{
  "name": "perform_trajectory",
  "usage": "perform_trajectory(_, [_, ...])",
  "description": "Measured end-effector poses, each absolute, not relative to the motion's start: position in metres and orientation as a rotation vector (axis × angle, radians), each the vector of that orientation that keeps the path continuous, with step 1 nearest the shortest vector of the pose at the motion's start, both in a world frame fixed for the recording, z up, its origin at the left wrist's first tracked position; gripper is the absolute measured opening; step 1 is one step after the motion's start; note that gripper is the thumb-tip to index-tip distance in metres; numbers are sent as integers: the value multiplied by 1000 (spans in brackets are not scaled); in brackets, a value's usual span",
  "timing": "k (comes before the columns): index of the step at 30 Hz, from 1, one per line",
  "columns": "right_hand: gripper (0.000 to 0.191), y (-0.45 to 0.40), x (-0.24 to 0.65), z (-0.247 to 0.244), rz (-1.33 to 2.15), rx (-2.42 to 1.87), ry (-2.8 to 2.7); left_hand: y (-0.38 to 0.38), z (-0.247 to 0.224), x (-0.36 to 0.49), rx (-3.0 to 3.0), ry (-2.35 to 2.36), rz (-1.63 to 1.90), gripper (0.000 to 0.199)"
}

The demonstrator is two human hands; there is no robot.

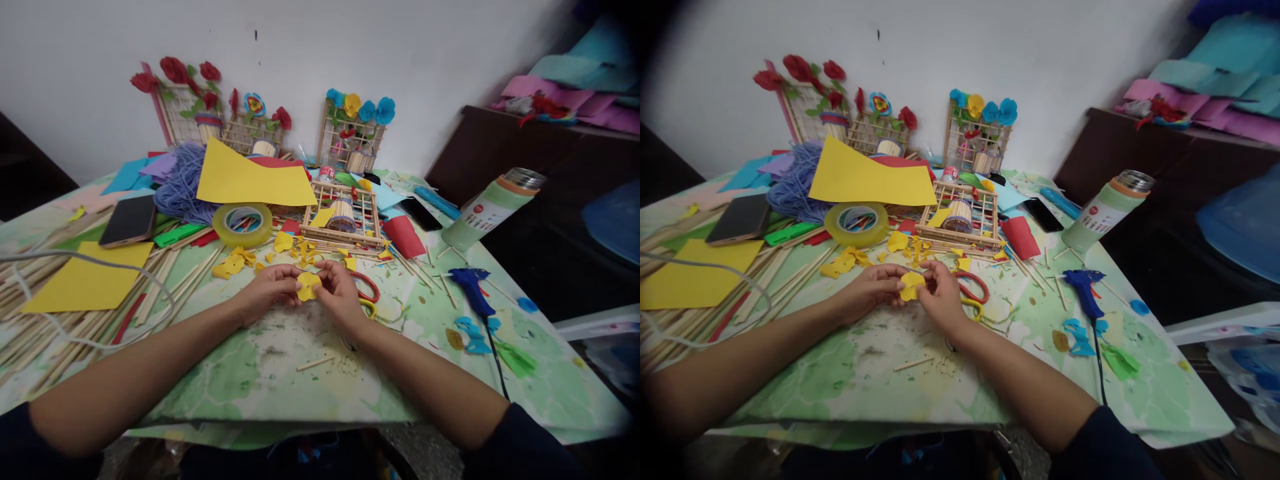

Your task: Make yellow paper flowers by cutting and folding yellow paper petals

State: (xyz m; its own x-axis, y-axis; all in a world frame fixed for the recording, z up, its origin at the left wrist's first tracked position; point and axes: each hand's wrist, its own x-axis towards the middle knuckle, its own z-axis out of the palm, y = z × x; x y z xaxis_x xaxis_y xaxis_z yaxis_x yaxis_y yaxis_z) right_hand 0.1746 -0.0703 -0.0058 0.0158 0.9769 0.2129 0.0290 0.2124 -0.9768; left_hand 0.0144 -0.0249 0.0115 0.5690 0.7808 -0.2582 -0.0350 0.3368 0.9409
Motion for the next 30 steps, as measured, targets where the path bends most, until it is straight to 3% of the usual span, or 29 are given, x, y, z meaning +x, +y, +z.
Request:
perform_trajectory(11, [25,-69,178,-7,913,-1151,-1537,-27,8,16,1155,862,713,25])
perform_trajectory(19, [13,-65,237,25,132,-1736,-1921,-26,11,15,1237,924,758,28])
perform_trajectory(30, [38,-86,234,28,128,-1852,-2201,-28,9,15,1204,950,787,34])
